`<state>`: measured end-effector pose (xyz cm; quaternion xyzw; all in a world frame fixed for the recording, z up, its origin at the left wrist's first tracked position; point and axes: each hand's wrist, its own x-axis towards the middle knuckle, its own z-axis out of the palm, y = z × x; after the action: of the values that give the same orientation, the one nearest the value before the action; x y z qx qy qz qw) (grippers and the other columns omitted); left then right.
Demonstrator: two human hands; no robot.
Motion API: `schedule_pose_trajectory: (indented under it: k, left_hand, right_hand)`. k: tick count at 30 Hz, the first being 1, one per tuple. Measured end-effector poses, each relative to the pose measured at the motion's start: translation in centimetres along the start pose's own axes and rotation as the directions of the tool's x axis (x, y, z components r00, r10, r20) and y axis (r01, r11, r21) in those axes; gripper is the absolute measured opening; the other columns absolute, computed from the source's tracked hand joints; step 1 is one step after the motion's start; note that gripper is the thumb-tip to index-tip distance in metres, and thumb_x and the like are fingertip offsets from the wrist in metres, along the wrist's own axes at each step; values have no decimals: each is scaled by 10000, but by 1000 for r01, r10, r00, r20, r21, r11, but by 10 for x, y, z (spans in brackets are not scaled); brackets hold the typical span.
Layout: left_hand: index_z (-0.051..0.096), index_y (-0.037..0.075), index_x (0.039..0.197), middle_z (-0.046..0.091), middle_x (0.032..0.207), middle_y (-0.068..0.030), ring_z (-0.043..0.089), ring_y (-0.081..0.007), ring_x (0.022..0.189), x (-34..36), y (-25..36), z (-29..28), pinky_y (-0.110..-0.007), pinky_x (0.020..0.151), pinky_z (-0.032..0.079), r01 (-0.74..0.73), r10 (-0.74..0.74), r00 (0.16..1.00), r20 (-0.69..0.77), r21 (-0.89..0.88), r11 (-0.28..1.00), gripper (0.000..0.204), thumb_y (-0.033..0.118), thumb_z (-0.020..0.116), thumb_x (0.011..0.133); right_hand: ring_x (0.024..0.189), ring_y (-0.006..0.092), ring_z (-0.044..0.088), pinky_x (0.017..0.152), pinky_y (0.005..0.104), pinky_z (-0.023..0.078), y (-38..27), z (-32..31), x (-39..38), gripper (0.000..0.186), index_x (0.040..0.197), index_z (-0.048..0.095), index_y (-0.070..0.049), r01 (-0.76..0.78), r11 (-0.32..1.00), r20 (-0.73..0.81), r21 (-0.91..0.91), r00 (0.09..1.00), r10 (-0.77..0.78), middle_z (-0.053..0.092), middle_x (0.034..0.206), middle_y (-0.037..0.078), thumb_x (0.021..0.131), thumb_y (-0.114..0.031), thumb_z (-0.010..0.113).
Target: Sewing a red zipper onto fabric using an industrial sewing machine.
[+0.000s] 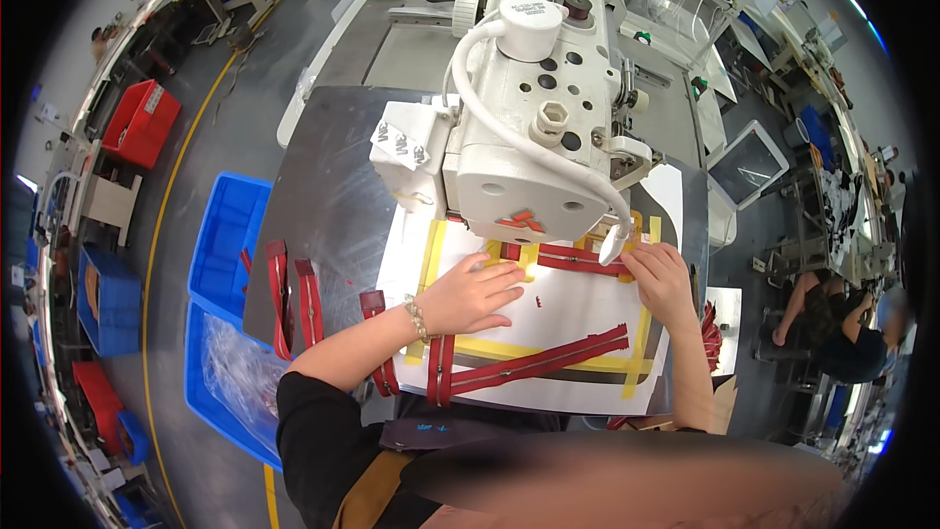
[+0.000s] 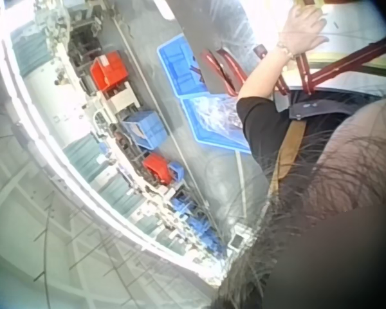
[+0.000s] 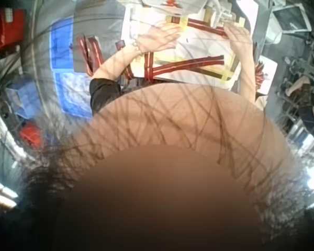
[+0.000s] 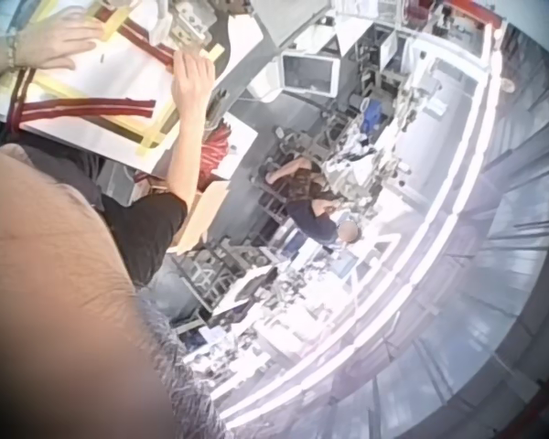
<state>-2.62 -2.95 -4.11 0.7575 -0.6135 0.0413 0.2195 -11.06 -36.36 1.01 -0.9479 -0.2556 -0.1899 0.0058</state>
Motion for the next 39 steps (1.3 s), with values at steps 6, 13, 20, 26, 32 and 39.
schedule_pose_trajectory:
  k: [6,13,20,26,32,39]
  left_hand:
    - [606,104,1141,535,1316,-76,472,-183,1256,-3,0,-1,-408,998,344,-4,4,1000,25,28,1000,437,400,648,822]
    - [600,108,1166,516,1345,-89,458,-194,1277,0,0,-1,-420,990,347,-1,1,999,51,-1,1000,439,382,644,825]
    - [598,113,1178,515,1349,-87,455,-193,1279,-1,-2,0,-414,992,352,1,-1,998,62,0,1000,447,383,646,825]
    - [598,101,1176,516,1344,-83,450,-191,1274,-4,-3,0,-404,1019,352,-7,6,999,48,27,1000,464,399,643,823]
    - [600,117,1194,538,1328,-61,543,-169,1154,0,-4,-3,-336,883,427,-2,2,999,36,0,1000,444,384,633,841]
    - [598,74,1150,559,1276,-72,549,-180,1111,-2,-2,-4,-322,894,423,24,-21,999,36,-83,996,441,359,653,819]
  right_hand:
    - [1068,258,577,911,406,452,-34,13,30,392,1051,657,-106,-70,968,2,242,997,72,618,1122,53,673,-4,656]
    - [1124,285,566,927,424,458,-34,51,40,386,1117,639,-130,-5,923,50,384,999,-15,607,1221,68,740,-45,642]
    - [1034,304,598,859,418,483,-37,63,33,384,1130,638,-142,-36,911,62,410,998,12,609,1222,65,755,-60,632]
    - [1006,324,596,873,407,487,-41,58,36,388,1147,631,-137,-101,922,163,374,986,42,617,1194,83,765,-74,622]
    - [1065,278,601,930,409,479,-41,52,43,366,1120,626,-71,-119,881,130,459,989,66,631,1157,108,754,-71,619]
    - [1103,259,601,951,401,472,-42,47,47,364,1094,633,-41,-49,905,102,423,995,6,629,1162,120,733,-79,601]
